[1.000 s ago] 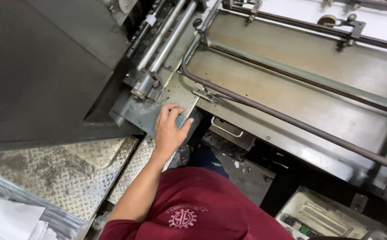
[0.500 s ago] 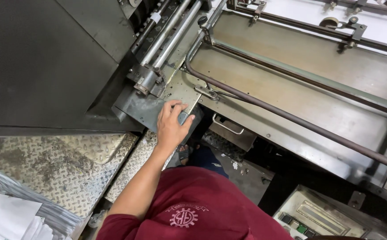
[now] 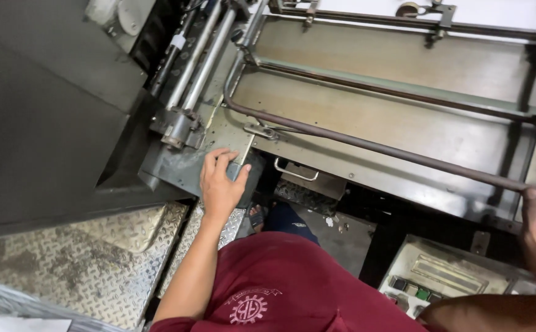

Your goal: Operating an industrial printing machine, adjusting the paper feed and interacting with the control panel.

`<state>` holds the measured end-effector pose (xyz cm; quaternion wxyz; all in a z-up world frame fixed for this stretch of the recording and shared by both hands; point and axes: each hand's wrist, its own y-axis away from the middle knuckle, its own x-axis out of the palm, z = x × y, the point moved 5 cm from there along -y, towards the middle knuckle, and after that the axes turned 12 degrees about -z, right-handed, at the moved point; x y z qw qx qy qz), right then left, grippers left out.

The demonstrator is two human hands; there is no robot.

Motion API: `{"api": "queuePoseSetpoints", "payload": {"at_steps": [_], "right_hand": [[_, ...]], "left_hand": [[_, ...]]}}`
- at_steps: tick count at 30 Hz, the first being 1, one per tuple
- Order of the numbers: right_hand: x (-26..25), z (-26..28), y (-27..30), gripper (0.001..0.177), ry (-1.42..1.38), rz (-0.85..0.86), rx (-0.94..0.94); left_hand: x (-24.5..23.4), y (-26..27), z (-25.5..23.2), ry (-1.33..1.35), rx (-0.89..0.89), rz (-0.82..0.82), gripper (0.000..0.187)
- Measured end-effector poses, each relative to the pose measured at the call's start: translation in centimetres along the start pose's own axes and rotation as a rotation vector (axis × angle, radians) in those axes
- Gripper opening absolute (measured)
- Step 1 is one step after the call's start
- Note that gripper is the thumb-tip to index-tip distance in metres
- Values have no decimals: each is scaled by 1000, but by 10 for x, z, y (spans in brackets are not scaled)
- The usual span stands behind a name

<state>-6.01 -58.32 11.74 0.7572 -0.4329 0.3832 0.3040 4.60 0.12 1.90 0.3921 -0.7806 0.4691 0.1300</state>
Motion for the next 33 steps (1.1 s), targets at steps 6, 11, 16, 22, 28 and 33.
{"api": "queuePoseSetpoints", "payload": {"at_steps": [6, 11, 16, 22, 28, 33], "right_hand": [[-18, 43, 22, 38, 7, -3, 63], [-18, 44, 24, 36, -66, 15, 47], [-1, 2, 29, 37, -56, 16, 24], [-31, 70, 28, 33, 28, -47, 3], [-87, 183, 4, 36, 626, -33, -76], [-81, 173, 6, 37, 564, 5, -13]], "left_hand": [[3, 0, 2, -10, -29, 12, 39], [3, 0, 4, -10, -29, 10, 39], [3, 0, 4, -15, -45, 17, 39], [0, -2, 5, 22, 6, 24, 41], [6, 0, 3, 54, 47, 58, 40], [12, 5, 19, 28, 26, 79, 40]]}}
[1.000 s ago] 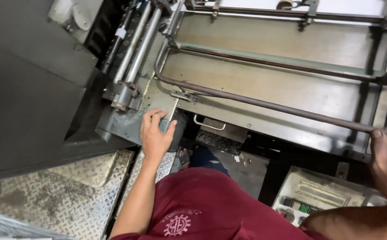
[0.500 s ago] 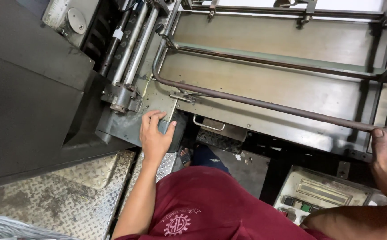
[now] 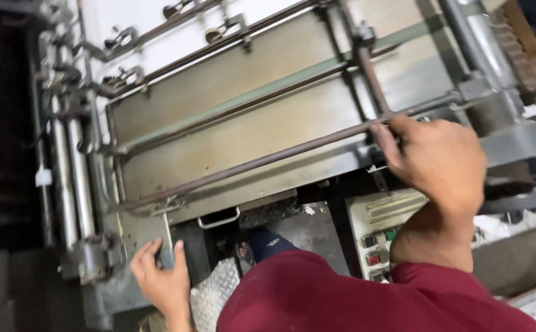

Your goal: Operating an industrial printing machine, adjusting the paper feed and interacting with the control panel.

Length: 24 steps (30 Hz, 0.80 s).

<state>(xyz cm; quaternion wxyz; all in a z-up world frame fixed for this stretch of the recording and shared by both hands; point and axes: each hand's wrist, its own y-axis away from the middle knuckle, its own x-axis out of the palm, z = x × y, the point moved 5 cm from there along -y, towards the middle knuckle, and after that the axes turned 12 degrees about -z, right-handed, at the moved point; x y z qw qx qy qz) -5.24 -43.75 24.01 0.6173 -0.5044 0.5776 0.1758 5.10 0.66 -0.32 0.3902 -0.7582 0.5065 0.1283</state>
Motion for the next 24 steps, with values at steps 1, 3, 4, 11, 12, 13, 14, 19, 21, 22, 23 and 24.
{"api": "queuePoseSetpoints", "payload": {"at_steps": [1, 3, 4, 11, 12, 13, 14, 19, 21, 22, 23, 24], "right_hand": [[-2, 2, 0, 37, -8, -27, -2], [-8, 3, -1, 38, 4, -49, 34], [-12, 5, -2, 37, -49, -48, 19], [-13, 4, -4, 38, -180, -33, -3], [-13, 4, -4, 38, -183, -35, 0], [-13, 4, -4, 37, -185, -39, 5], [-13, 4, -4, 37, -187, -44, 11], [-12, 2, -2, 35, -218, -88, -4], [-11, 2, -2, 36, -218, -78, -8], [-11, 2, -2, 34, -228, -87, -14], [-11, 2, -2, 32, -240, -96, -23], [-11, 2, -2, 32, -239, -96, -21]], "left_hand": [[1, 1, 4, -27, 0, -1, 40], [8, 4, 16, -32, 26, 22, 39], [12, 7, 25, -19, 23, -9, 39], [21, 13, 54, 12, 37, -56, 40], [21, 12, 53, 12, 42, -57, 40], [21, 13, 53, 11, 29, -48, 40], [21, 13, 53, 10, 17, -39, 40], [28, 16, 75, 38, 97, -73, 45], [31, 17, 82, 30, 123, -82, 47], [32, 18, 85, 15, 112, -77, 47], [32, 19, 88, -1, 99, -73, 46], [32, 19, 87, 0, 101, -71, 46]]}}
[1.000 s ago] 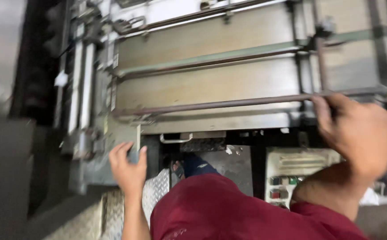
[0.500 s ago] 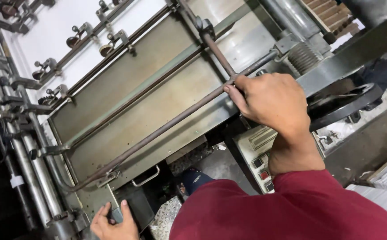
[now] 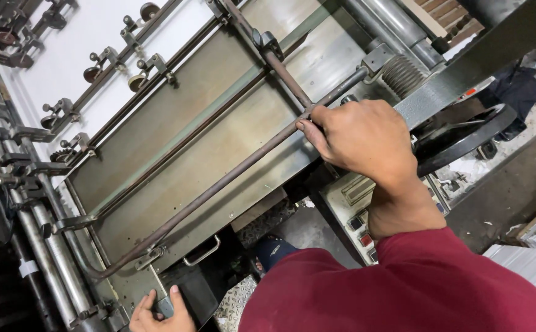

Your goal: Operating an industrial printing machine, adjusting the paper feed and interacting with the control panel.

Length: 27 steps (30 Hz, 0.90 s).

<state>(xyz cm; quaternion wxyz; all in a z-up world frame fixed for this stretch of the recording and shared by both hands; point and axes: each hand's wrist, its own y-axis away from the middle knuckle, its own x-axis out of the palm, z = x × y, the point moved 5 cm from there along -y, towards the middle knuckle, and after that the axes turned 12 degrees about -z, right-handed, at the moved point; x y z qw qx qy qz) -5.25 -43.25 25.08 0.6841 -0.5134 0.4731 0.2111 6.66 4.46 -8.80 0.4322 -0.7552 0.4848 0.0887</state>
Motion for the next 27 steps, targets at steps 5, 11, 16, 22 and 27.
{"api": "queuePoseSetpoints", "payload": {"at_steps": [5, 11, 16, 22, 27], "right_hand": [[0, 1, 0, 31, -6, -16, 0], [0, 1, -1, 35, 16, 13, 10], [0, 0, 0, 34, 12, -5, -1], [0, 1, 0, 35, 14, -12, 12], [0, 0, 1, 34, 10, -12, 6]], "left_hand": [[-1, -2, -4, -19, 28, 13, 45], [-4, -5, -13, 22, 22, 7, 43], [-4, -6, -16, 35, -8, 2, 47], [-6, -7, -21, 59, -48, 0, 42], [-6, -8, -22, 47, -42, 7, 46]]}}
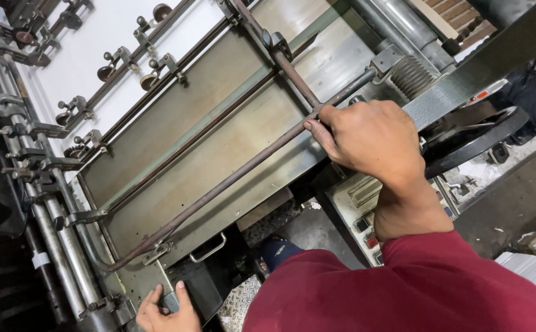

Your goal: Operating an industrial printing machine, adjusting the paper feed and interacting with the control panel.

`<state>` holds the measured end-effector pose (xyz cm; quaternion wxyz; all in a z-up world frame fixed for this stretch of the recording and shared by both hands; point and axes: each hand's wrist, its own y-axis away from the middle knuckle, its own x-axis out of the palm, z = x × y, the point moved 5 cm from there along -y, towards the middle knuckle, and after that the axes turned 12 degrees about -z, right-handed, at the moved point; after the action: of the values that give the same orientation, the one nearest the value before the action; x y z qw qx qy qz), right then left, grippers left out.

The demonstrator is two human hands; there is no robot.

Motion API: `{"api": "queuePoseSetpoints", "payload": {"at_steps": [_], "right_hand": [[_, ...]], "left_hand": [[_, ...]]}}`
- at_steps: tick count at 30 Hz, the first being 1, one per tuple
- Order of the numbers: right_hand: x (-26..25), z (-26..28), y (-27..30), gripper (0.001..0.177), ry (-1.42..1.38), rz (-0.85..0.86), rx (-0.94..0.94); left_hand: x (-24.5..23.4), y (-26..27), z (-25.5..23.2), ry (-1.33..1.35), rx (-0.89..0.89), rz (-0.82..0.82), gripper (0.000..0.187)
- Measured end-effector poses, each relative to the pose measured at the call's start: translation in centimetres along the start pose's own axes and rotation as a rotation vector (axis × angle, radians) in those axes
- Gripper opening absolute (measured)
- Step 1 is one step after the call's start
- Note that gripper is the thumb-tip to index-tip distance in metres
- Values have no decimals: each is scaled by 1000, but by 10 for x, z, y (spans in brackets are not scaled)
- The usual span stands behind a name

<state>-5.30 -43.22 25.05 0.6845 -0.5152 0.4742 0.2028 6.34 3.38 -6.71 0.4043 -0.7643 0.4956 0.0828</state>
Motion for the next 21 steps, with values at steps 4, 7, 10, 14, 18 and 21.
{"api": "queuePoseSetpoints", "payload": {"at_steps": [4, 7, 10, 14, 18, 21], "right_hand": [[0, 0, -1, 34, -12, -1, 4], [0, -1, -1, 36, -20, 5, 5], [-2, 0, -1, 37, 0, 6, 12], [-1, 1, -1, 37, 29, 40, -11], [10, 0, 14, 33, 56, 31, -132], [77, -65, 12, 41, -197, 2, -125]], "left_hand": [[-1, 0, -3, -22, -12, 3, 46], [-1, 0, -5, -28, -23, 9, 46], [-2, -2, -10, -31, -26, 12, 45], [-10, -8, -34, -55, -38, 21, 43], [-21, -19, -64, -156, -11, -27, 42], [-29, -20, -66, -95, -111, -61, 41]]}}
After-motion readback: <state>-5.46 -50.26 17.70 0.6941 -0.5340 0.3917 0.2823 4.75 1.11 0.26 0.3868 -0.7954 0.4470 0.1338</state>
